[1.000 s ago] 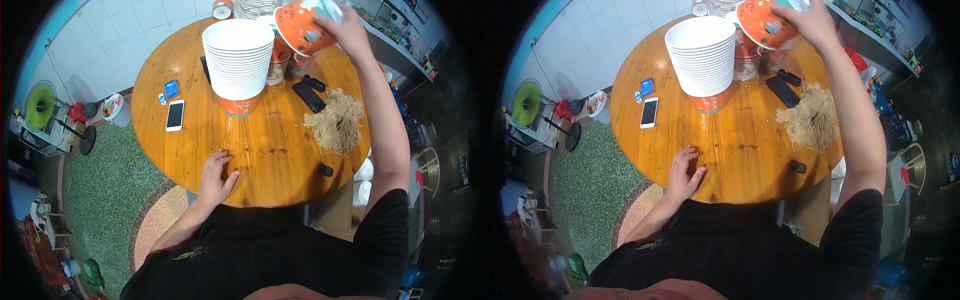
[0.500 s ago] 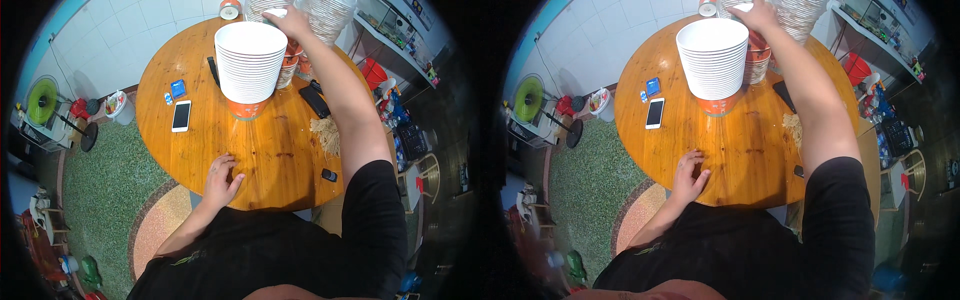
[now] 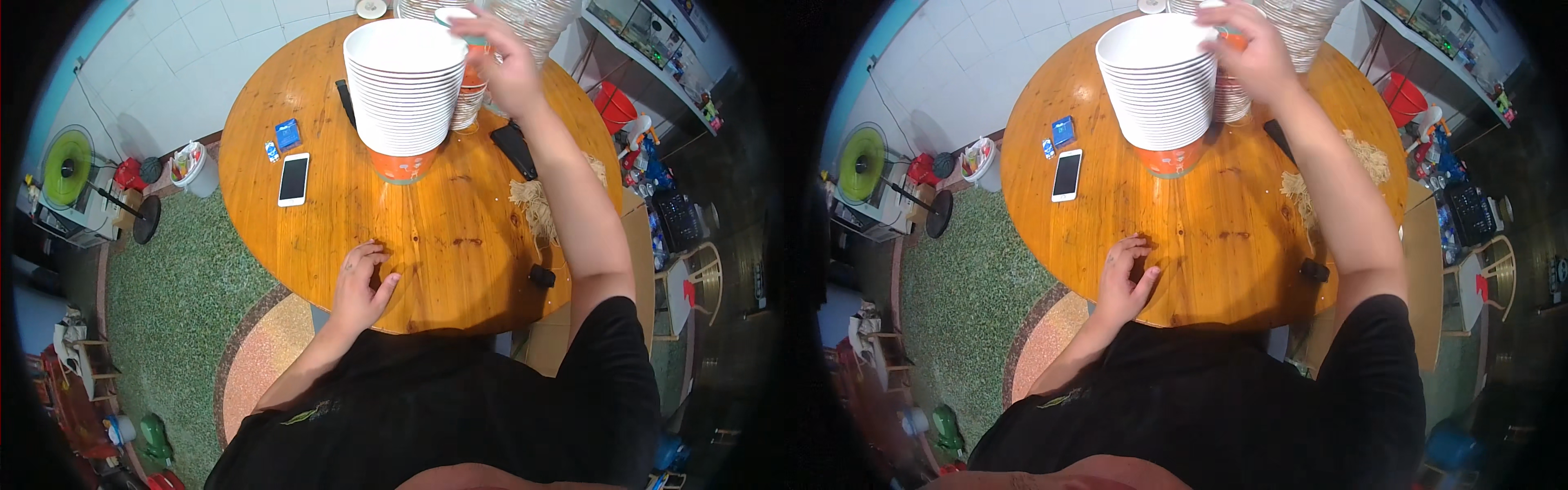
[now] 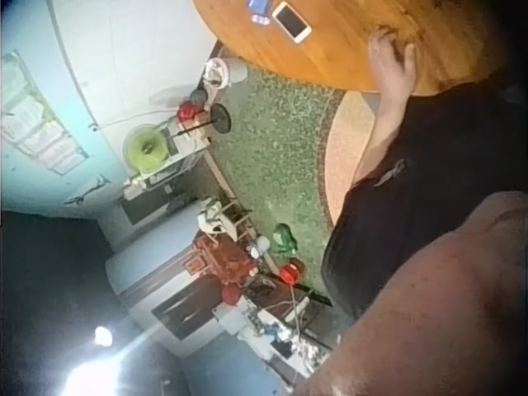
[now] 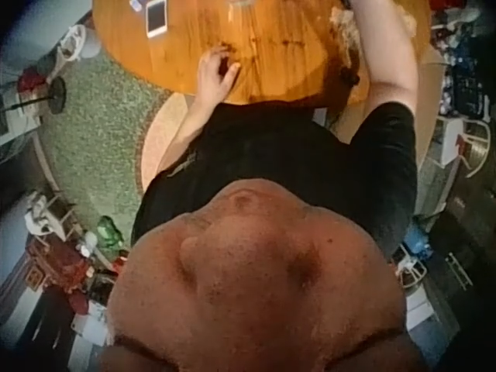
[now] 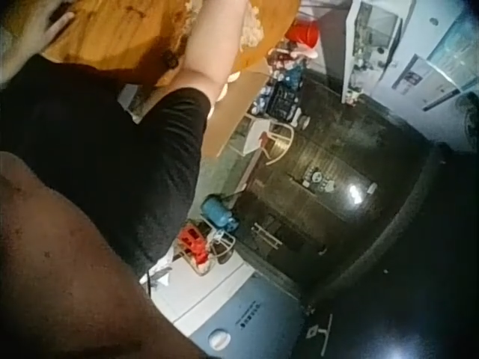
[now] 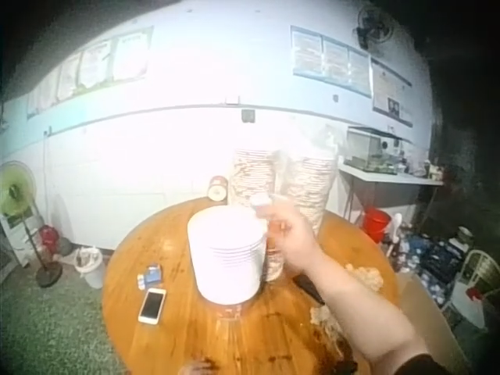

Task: Putting rubber bands on stacks of paper cups to package them.

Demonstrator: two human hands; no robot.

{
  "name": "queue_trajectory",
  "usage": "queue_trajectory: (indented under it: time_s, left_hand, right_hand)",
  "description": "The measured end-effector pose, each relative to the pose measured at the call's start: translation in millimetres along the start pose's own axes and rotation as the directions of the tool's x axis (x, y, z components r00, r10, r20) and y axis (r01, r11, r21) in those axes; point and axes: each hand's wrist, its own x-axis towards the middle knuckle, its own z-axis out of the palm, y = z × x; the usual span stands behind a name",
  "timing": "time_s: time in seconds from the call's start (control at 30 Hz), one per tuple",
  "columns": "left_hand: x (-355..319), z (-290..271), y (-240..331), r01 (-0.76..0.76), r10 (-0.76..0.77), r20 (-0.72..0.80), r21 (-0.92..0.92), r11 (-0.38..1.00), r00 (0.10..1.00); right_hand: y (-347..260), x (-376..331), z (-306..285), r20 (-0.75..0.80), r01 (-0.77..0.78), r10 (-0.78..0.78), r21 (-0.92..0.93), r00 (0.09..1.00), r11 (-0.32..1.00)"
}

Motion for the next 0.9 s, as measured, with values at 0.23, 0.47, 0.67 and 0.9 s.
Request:
queue_trajectory:
  time_s: [0.23, 0.47, 0.67, 0.9]
  left_hand:
    - [-2, 0, 3, -0.014, 0.012, 0.044, 0.03, 0.999, 0.999]
    - [-7, -2, 6, -0.003, 0.003, -0.006, 0.054, 0.999, 1.0]
    - [-6, 0, 1, -0.03, 0.03, 0.003, 0.064, 0.998, 1.0]
    - [-7, 2, 1, -0.033, 0.032, 0.018, 0.083, 0.996, 0.999]
  right_hand:
    - [-79, 8, 35, 0.203, -0.049, 0.147, -0.423, 0.968, 0.905]
    - [-95, 37, 32, 0.299, -0.406, 0.502, -0.329, 0.811, 0.853]
    - [-108, 39, 43, 0.251, -0.372, 0.497, -0.415, 0.83, 0.83]
    - [-95, 28, 44, -0.017, -0.1, 0.106, -0.509, 0.994, 0.855]
